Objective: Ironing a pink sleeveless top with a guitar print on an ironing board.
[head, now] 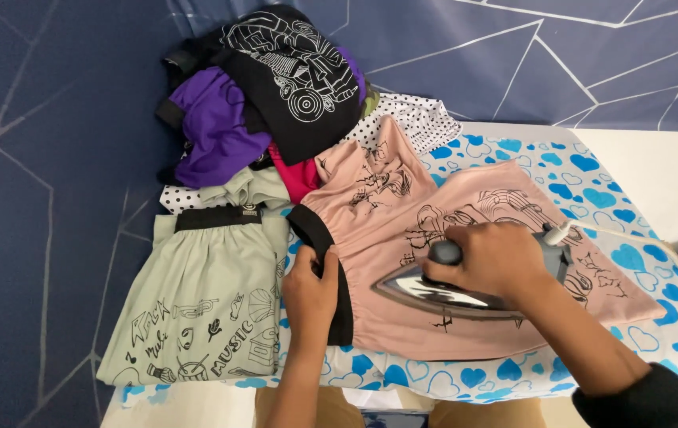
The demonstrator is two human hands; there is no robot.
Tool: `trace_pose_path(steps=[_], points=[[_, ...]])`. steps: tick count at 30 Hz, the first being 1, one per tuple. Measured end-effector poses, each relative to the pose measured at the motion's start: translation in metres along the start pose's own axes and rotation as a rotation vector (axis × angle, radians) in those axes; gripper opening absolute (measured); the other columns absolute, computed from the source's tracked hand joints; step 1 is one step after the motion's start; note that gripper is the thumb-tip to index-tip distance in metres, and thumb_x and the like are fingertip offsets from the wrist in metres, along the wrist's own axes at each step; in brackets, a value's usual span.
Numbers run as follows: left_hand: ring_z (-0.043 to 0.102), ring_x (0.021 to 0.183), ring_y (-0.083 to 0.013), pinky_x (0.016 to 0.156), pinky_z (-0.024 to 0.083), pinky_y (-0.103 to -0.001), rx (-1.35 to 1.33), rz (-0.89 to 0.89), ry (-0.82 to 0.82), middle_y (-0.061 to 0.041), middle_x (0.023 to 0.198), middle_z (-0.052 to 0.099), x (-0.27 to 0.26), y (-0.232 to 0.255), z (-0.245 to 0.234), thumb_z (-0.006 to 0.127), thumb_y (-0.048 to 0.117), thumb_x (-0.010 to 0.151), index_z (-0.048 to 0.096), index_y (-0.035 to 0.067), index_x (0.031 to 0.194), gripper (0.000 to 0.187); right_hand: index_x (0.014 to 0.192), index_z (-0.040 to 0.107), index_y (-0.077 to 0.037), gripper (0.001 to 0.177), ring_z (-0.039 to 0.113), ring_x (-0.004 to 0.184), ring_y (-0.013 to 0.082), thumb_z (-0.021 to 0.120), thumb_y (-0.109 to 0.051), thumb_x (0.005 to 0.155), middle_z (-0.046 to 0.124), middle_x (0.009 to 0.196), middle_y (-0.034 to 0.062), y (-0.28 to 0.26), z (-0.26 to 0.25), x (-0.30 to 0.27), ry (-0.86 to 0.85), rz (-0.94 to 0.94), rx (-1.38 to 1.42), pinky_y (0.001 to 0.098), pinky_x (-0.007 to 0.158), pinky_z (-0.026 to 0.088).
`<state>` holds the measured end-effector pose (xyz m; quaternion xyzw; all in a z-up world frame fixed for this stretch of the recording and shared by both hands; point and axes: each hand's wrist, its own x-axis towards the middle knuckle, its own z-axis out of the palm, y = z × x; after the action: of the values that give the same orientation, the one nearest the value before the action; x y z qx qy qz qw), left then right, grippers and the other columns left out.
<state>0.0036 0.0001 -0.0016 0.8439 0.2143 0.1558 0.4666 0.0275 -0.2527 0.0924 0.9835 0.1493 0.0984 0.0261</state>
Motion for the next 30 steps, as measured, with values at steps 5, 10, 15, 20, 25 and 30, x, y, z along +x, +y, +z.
trace_pose_path(steps=[5, 10, 15, 20, 25, 30], points=[[0.072, 0.073, -0.0310, 0.058, 0.057, -0.039, 0.008, 0.055, -0.021, -0.015, 0.073, 0.071, -0.006, 0.006, -0.007, 0.067, 0.036, 0.096, 0.056, 0.012, 0.080, 0.031, 0.081, 0.072, -0.026, 0.056, 0.077, 0.078, 0.0284, 0.061, -0.079, 0.068, 0.075, 0.070, 0.0041, -0.013, 0.002, 0.006, 0.013, -0.056, 0.025, 0.0430, 0.073, 0.059], [0.072, 0.074, -0.0315, 0.057, 0.058, -0.040, 0.059, 0.070, -0.056, -0.015, 0.073, 0.070, -0.006, 0.004, -0.007, 0.068, 0.034, 0.094, 0.057, 0.010, 0.081, 0.029, 0.077, 0.071, -0.029, 0.054, 0.078, 0.078, 0.0256, 0.059, -0.081, 0.067, 0.076, 0.071, 0.0005, 0.004, 0.005, 0.001, -0.011, -0.065, 0.000, 0.0412, 0.074, 0.059], [0.047, 0.054, -0.0247, 0.058, 0.039, -0.043, 0.029, 0.204, 0.018, -0.006, 0.057, 0.047, -0.002, -0.006, -0.001, 0.069, 0.040, 0.096, 0.046, 0.012, 0.076, 0.041, 0.085, 0.068, -0.028, 0.061, 0.076, 0.090, 0.0257, 0.040, -0.082, 0.080, 0.078, 0.092, 0.0019, 0.039, -0.019, 0.015, -0.345, 0.230, -0.131, 0.0419, 0.077, 0.061], [0.044, 0.055, -0.0180, 0.060, 0.041, -0.036, -0.096, 0.194, 0.069, 0.000, 0.057, 0.047, -0.002, -0.002, -0.001, 0.070, 0.037, 0.095, 0.046, 0.014, 0.073, 0.040, 0.088, 0.073, -0.030, 0.071, 0.077, 0.092, 0.0266, 0.035, -0.089, 0.082, 0.080, 0.089, 0.0019, 0.081, -0.006, 0.026, -0.332, 0.359, -0.198, 0.0389, 0.076, 0.062], [0.039, 0.056, -0.0108, 0.058, 0.039, -0.030, -0.191, 0.161, 0.081, 0.004, 0.056, 0.041, -0.001, 0.003, -0.005, 0.073, 0.036, 0.096, 0.047, 0.015, 0.071, 0.041, 0.100, 0.078, -0.035, 0.073, 0.076, 0.101, 0.0294, 0.033, -0.090, 0.082, 0.082, 0.097, 0.0048, 0.080, -0.006, 0.038, -0.384, 0.447, -0.209, 0.0411, 0.079, 0.061], [0.040, 0.056, -0.0097, 0.058, 0.039, -0.029, -0.240, 0.130, 0.065, 0.003, 0.056, 0.043, -0.002, 0.006, -0.006, 0.073, 0.034, 0.095, 0.049, 0.013, 0.071, 0.040, 0.078, 0.073, -0.030, 0.061, 0.074, 0.092, 0.0293, 0.045, -0.084, 0.076, 0.078, 0.085, 0.0032, 0.061, 0.004, 0.042, -0.282, 0.296, -0.134, 0.0420, 0.075, 0.058]])
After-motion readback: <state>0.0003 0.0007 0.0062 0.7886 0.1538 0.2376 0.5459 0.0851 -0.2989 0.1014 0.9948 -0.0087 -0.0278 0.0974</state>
